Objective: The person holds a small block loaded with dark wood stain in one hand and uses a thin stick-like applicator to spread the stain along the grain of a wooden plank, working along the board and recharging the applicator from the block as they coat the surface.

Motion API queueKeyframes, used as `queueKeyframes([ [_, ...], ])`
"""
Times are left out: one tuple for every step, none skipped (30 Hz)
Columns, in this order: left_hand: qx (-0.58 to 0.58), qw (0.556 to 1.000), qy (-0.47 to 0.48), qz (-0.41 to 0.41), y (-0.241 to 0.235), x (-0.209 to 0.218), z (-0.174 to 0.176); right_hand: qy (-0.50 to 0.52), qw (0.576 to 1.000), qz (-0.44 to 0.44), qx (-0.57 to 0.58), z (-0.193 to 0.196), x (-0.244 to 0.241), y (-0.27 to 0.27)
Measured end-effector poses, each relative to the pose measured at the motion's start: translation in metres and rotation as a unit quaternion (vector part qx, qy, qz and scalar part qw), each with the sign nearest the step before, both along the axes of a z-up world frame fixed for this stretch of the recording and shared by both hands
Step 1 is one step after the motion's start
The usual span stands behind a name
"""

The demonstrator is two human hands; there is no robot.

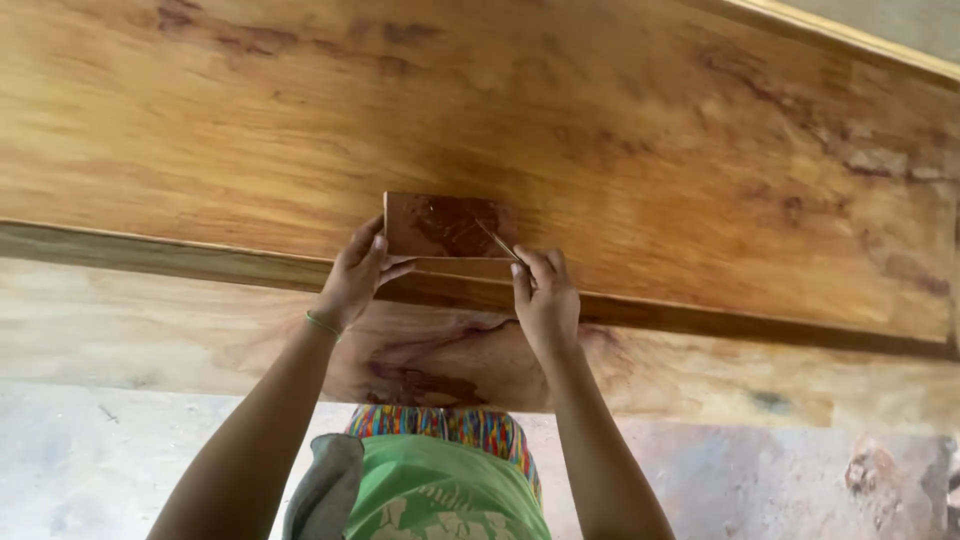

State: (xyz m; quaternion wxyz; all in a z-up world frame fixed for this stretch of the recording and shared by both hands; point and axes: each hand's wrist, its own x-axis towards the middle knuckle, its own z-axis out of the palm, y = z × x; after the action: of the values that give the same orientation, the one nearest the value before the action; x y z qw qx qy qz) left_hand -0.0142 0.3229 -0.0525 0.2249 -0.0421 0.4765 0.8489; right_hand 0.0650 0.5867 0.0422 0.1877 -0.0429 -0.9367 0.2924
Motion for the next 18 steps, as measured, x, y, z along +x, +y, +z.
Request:
queueKeyframes([
  [0.0, 1.0, 0.002, 0.013, 0.001, -0.001, -0.005, 0.002, 1.0, 0.013, 0.0, -0.003, -0.004, 0.003],
  [0.004, 1.0, -0.005, 0.008, 0.001, -0.002, -0.009, -0.003, 0.999, 0.013, 0.041, -0.006, -0.008, 0.005],
  [0.008, 1.0, -0.013, 0.004, 0.0, 0.0, -0.015, -0.008, 0.997, 0.014, 0.082, -0.01, -0.01, 0.005],
  [0.006, 1.0, -0.012, 0.018, 0.001, -0.003, -0.001, -0.007, 0.996, 0.027, 0.08, -0.012, -0.013, 0.007],
  [0.005, 1.0, -0.006, 0.007, 0.003, -0.001, 0.013, 0.0, 0.996, 0.029, 0.085, -0.014, -0.012, 0.008],
  [0.004, 1.0, 0.001, -0.005, 0.004, 0.001, 0.026, 0.007, 0.995, 0.031, 0.091, -0.016, -0.011, 0.009],
  [0.002, 1.0, -0.002, 0.009, 0.008, 0.003, 0.024, 0.005, 0.995, 0.044, 0.089, -0.018, -0.01, 0.009],
  [-0.039, 0.998, 0.047, 0.0, 0.011, 0.004, 0.021, 0.025, 0.996, 0.045, 0.079, -0.02, -0.01, 0.009],
  [-0.081, 0.992, 0.098, -0.011, 0.013, 0.001, 0.02, 0.048, 0.996, 0.044, 0.068, -0.022, -0.011, 0.008],
  [-0.085, 0.992, 0.097, 0.001, 0.014, 0.001, 0.011, 0.049, 0.995, 0.055, 0.065, -0.023, -0.012, 0.008],
  [-0.175, 0.976, 0.125, 0.013, 0.014, 0.002, 0.002, 0.062, 0.994, 0.058, 0.068, -0.024, -0.012, 0.008],
  [-0.265, 0.952, 0.15, 0.024, 0.014, 0.002, -0.008, 0.076, 0.993, 0.061, 0.07, -0.025, -0.012, 0.008],
  [-0.268, 0.952, 0.146, 0.033, 0.014, 0.004, -0.005, 0.075, 0.992, 0.071, 0.068, -0.026, -0.012, 0.008],
  [-0.301, 0.941, 0.151, 0.034, 0.015, 0.006, -0.001, 0.079, 0.992, 0.08, 0.062, -0.027, -0.012, 0.009],
  [-0.332, 0.93, 0.156, 0.034, 0.016, 0.008, 0.001, 0.081, 0.991, 0.087, 0.057, -0.027, -0.011, 0.009],
  [-0.333, 0.93, 0.152, 0.04, 0.018, 0.006, -0.003, 0.08, 0.991, 0.094, 0.056, -0.028, -0.012, 0.009],
  [-0.358, 0.919, 0.163, 0.032, 0.019, 0.005, -0.007, 0.08, 0.991, 0.101, 0.047, -0.028, -0.011, 0.009],
  [-0.383, 0.907, 0.175, 0.023, 0.021, 0.004, -0.011, 0.08, 0.99, 0.108, 0.037, -0.028, -0.01, 0.008],
])
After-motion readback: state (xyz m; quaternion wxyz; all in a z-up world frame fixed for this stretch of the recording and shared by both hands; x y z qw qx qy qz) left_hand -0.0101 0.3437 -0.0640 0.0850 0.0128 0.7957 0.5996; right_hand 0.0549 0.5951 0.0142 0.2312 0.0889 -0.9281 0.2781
